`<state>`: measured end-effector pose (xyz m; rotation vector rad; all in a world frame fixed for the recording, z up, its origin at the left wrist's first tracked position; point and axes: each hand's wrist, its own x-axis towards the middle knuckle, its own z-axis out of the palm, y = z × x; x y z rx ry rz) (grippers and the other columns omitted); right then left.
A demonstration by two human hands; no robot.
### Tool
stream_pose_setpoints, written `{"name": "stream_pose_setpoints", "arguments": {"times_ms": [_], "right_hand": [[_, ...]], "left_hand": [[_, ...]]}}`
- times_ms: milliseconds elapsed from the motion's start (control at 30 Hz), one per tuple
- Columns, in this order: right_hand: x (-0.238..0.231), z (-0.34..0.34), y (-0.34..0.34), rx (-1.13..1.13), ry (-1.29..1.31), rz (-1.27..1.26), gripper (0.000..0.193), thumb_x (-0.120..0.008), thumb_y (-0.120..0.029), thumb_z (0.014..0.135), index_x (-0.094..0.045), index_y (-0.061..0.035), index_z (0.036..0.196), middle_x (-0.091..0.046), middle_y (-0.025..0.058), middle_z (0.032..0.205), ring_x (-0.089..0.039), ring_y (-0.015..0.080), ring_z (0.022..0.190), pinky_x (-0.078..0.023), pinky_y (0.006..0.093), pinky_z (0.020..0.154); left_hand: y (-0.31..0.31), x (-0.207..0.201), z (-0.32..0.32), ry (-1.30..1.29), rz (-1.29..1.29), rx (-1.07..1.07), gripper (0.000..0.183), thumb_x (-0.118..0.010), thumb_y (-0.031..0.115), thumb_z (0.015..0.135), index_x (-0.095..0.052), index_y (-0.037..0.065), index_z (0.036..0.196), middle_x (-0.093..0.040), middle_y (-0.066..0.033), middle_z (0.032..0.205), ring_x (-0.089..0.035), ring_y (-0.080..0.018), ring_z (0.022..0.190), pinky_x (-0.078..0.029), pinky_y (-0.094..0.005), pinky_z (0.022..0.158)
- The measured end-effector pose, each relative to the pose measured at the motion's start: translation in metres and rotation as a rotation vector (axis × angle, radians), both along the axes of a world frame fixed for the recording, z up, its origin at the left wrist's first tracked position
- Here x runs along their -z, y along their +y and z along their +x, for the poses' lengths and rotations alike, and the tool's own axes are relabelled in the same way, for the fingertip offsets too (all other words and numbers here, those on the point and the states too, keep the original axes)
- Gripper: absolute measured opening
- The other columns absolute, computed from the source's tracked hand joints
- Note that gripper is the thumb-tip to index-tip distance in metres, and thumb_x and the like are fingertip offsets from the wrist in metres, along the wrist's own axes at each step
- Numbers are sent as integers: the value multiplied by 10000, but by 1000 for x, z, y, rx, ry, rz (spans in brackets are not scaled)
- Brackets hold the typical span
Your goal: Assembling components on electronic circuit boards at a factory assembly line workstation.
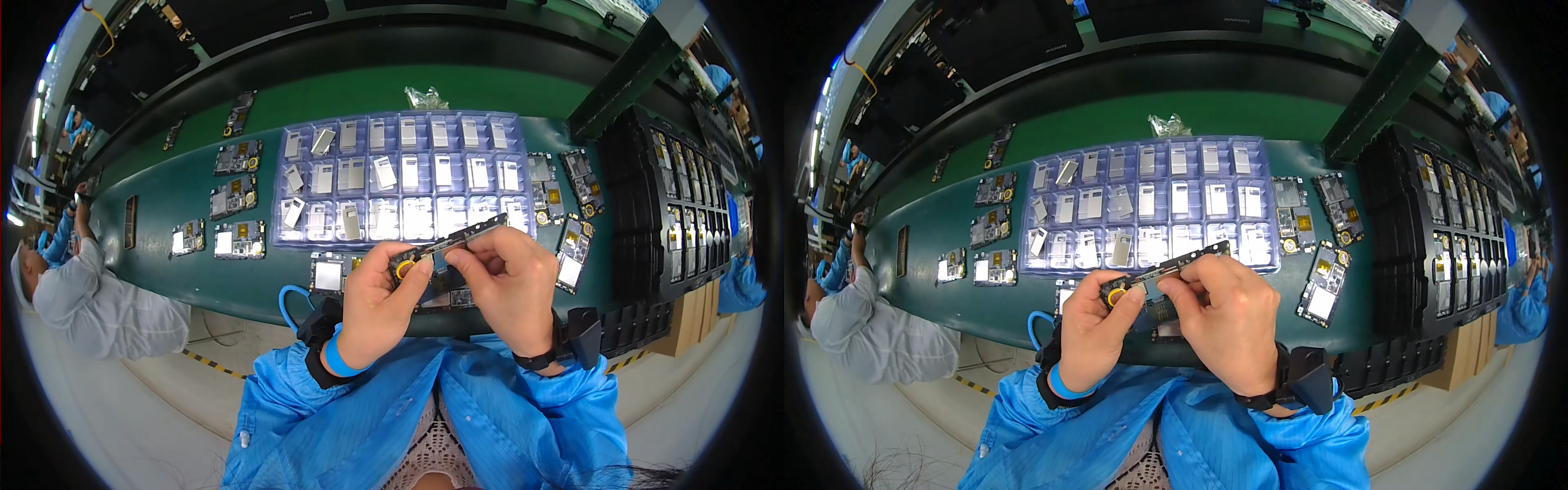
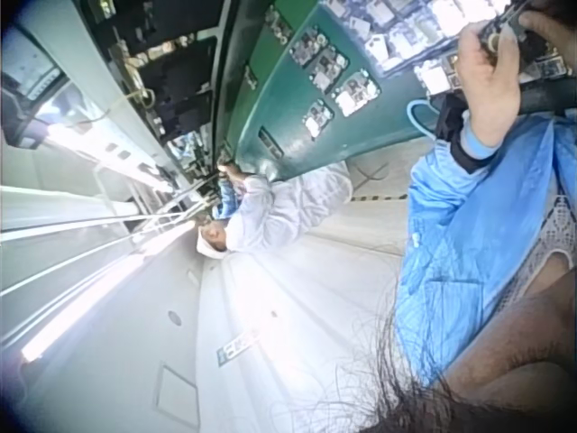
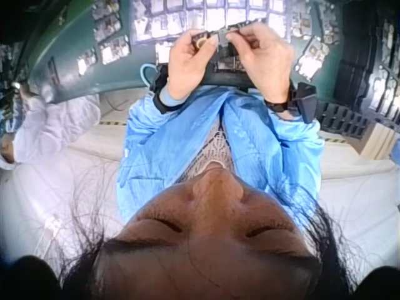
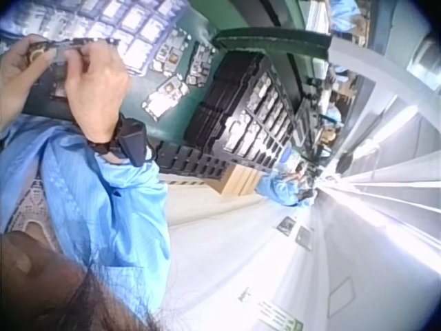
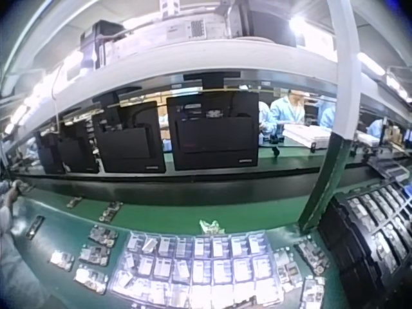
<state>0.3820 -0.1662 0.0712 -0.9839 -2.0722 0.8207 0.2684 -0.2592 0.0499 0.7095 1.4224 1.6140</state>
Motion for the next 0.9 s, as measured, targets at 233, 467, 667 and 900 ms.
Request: {"name": "stream_pose_setpoints", "arguments": {"times_ms": [233, 467, 667, 900], "right_hand": [[-5, 6, 4, -7, 23, -12, 228, -739, -71, 603, -578, -34, 760, -540, 82, 771, -574, 193, 555, -442, 277, 476], [3, 9, 13, -150, 162, -300, 318, -747, -87, 634, -569, -23, 889, -506, 73, 881, -552, 125, 685, -450, 247, 581], [12, 8, 11, -119, 253, -375, 240, -739, -74, 633, -585, -18, 808, -520, 48, 747, -538, 121, 661, -434, 232, 587], [12, 8, 7, -87, 280, -353, 228, -739, -45, 609, -575, -8, 762, -523, 52, 721, -525, 124, 634, -414, 229, 556]], "left_hand": [[-1, 1, 0, -57, 11, 1, 140, -558, 78, 844, -503, -10, 937, -529, 14, 765, -449, -20, 685, -382, -172, 581], [0, 0, -1, -62, -3, 20, 150, -567, 81, 838, -510, -8, 945, -529, 11, 782, -452, -27, 701, -386, -177, 602], [-1, -5, -2, -66, 22, 51, 152, -566, 83, 839, -513, -7, 949, -534, 11, 789, -456, -28, 704, -387, -177, 598], [0, -2, 2, -47, 28, 11, 151, -572, 100, 841, -522, -8, 933, -539, 9, 773, -450, -21, 697, -381, -175, 590]]}}
